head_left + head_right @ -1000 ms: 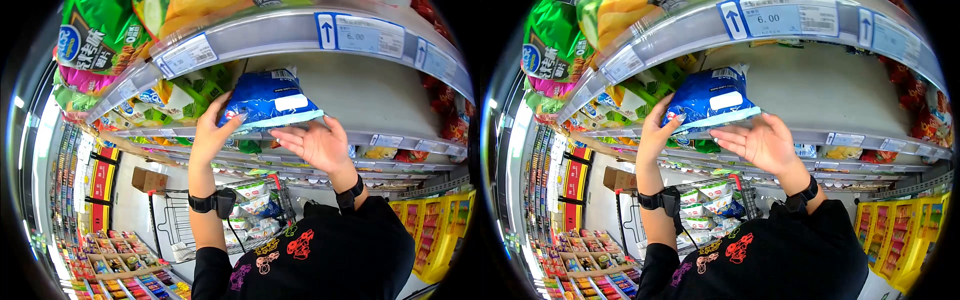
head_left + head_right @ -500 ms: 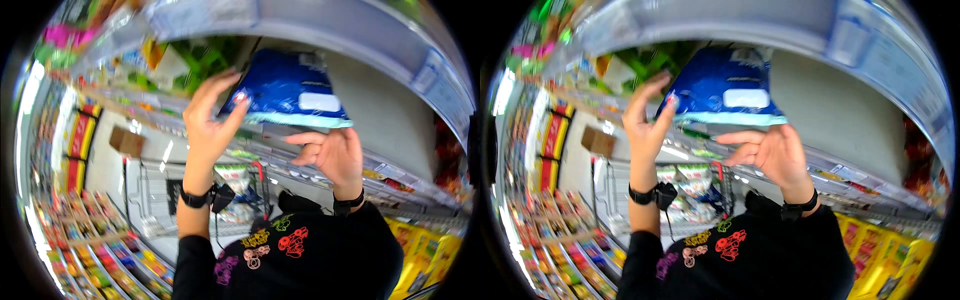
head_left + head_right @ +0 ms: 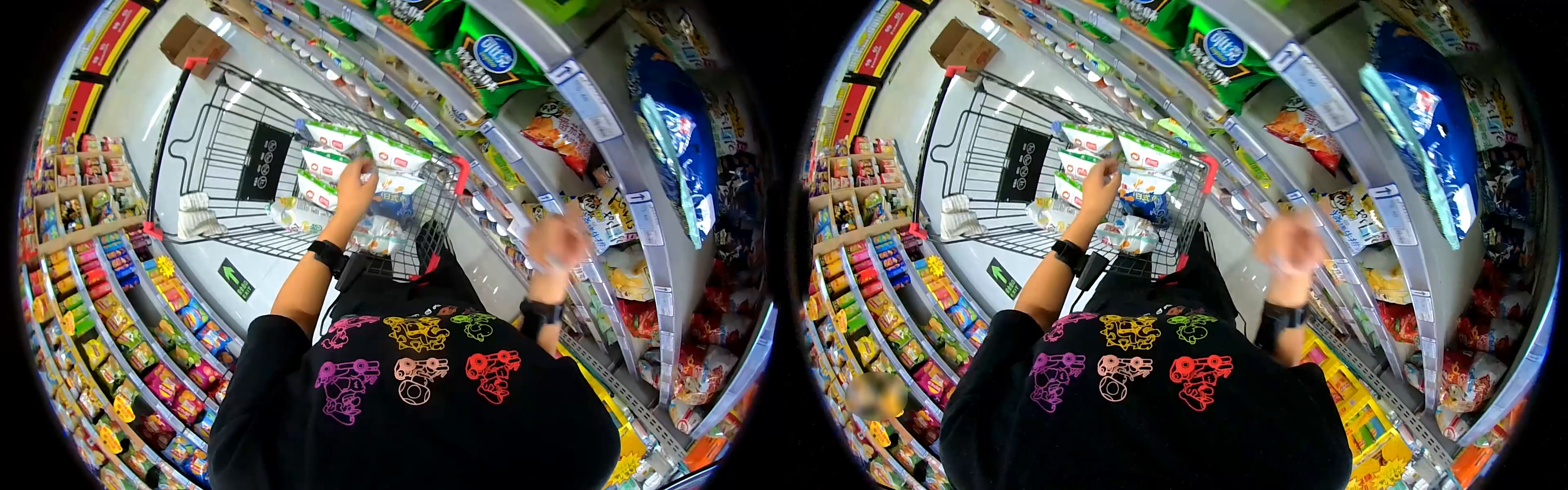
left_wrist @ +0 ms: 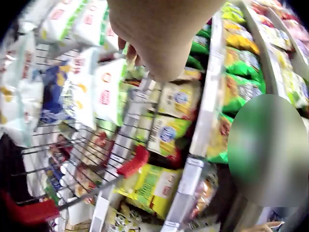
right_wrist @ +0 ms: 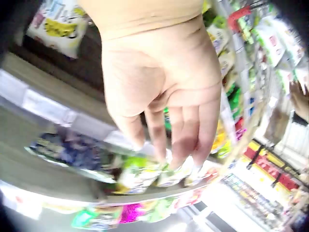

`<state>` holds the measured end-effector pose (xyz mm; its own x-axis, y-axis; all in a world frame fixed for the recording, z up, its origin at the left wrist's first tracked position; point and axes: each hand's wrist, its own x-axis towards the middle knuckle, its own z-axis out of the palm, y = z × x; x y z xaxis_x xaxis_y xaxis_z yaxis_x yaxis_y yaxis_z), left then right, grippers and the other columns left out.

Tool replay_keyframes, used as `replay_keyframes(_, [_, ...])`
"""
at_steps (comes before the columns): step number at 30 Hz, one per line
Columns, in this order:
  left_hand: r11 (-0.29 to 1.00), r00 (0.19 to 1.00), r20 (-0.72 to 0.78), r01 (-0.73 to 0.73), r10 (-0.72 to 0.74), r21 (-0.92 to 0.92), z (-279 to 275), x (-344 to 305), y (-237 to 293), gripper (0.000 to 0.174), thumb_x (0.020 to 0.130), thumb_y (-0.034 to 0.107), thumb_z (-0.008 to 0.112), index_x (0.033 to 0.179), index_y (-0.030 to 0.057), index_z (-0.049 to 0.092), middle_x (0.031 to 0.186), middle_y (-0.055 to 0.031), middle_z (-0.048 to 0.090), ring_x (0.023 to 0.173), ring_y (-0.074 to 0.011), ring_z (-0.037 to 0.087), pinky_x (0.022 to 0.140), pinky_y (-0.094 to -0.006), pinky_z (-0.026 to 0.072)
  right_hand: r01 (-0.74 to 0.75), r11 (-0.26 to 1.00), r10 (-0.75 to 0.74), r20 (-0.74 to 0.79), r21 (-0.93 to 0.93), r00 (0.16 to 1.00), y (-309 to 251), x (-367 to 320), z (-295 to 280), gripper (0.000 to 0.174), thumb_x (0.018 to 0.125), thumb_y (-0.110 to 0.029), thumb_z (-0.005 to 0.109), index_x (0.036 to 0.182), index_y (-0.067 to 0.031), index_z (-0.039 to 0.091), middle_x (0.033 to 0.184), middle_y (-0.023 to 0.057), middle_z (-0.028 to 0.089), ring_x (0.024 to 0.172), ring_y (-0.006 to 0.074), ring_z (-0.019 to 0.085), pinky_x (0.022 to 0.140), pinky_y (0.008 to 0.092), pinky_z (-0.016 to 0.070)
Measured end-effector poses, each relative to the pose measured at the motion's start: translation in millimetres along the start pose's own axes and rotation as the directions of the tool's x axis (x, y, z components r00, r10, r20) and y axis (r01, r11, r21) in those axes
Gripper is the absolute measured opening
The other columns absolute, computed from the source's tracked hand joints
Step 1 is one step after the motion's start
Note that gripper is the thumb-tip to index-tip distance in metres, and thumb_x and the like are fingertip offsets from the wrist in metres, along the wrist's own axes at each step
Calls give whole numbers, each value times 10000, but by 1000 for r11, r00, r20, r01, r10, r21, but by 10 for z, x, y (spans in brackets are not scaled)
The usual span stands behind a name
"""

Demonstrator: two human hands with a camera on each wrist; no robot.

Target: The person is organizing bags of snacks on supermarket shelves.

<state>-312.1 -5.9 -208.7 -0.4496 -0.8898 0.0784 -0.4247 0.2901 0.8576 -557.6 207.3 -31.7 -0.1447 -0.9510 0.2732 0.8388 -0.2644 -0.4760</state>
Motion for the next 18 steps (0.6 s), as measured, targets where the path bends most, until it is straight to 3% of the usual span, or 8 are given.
replay_keyframes(1, [988,983,101,151,-155,41,-15,-159,-400,287,708,126,586,966,2,558,790,-149,568,742,-285,556,673,-365,439,-153,988,155,-343,33,926,303,-60,-125,398,831,-276,532,1145,-40,474,756,72,547,634,145,552,500,307,474])
replay_keyframes(2, [971,963,143,212,-227,113,-59,-328,-728,333,709,185,599,977,-8,557,827,-170,583,779,-310,566,700,-379,444,-308,946,245,-407,-97,880,660,184,-158,436,843,-269,530,1176,-2,442,897,95,562,775,167,569,623,311,483])
replay_keyframes(4, [918,892,266,297,-365,264,-128,-534,-1155,425,708,270,617,1004,-27,548,904,-208,595,855,-343,573,755,-397,445,-607,747,367,-592,-273,718,1392,216,-508,440,836,-256,551,1194,-25,444,971,136,586,866,216,593,760,319,471])
replay_keyframes(6, [839,759,406,336,-510,427,-218,-685,-1372,505,705,325,629,1035,-45,533,985,-241,586,935,-360,565,808,-406,438,-804,34,324,-755,-593,570,2071,109,-908,562,767,-302,601,1202,7,424,1012,158,573,935,254,573,826,369,448])
replay_keyframes(8, [861,706,512,295,-489,415,-365,-754,-1240,621,705,400,623,1092,-69,496,1040,-274,561,999,-376,541,861,-405,417,-594,-370,234,-690,-715,685,2543,-119,-1100,612,715,-321,633,1184,15,430,1043,223,554,972,343,547,847,389,436])
replay_keyframes(11, [853,623,591,289,-512,434,-434,-797,-1269,629,718,427,610,1143,-21,488,1092,-252,545,1042,-377,517,889,-402,403,-614,-503,271,-786,-608,556,2864,-388,-1166,687,665,-337,656,1212,-4,408,1087,261,532,1004,376,528,853,404,429])
replay_keyframes(15, [848,558,643,408,-524,337,-460,-830,-1336,527,732,379,604,1104,12,538,984,-197,604,940,-318,575,823,-362,442,-789,-238,270,-819,-566,506,2883,-801,-1400,646,669,-323,641,1191,-4,436,1034,234,574,914,343,576,799,367,451])
replay_keyframes(18, [830,547,652,498,-524,249,-394,-834,-1473,431,717,300,635,1025,3,581,847,-154,636,753,-240,622,711,-322,477,-840,-222,343,-846,-495,408,2871,-829,-1528,558,679,-323,632,1109,8,502,969,219,600,882,337,585,763,368,456])
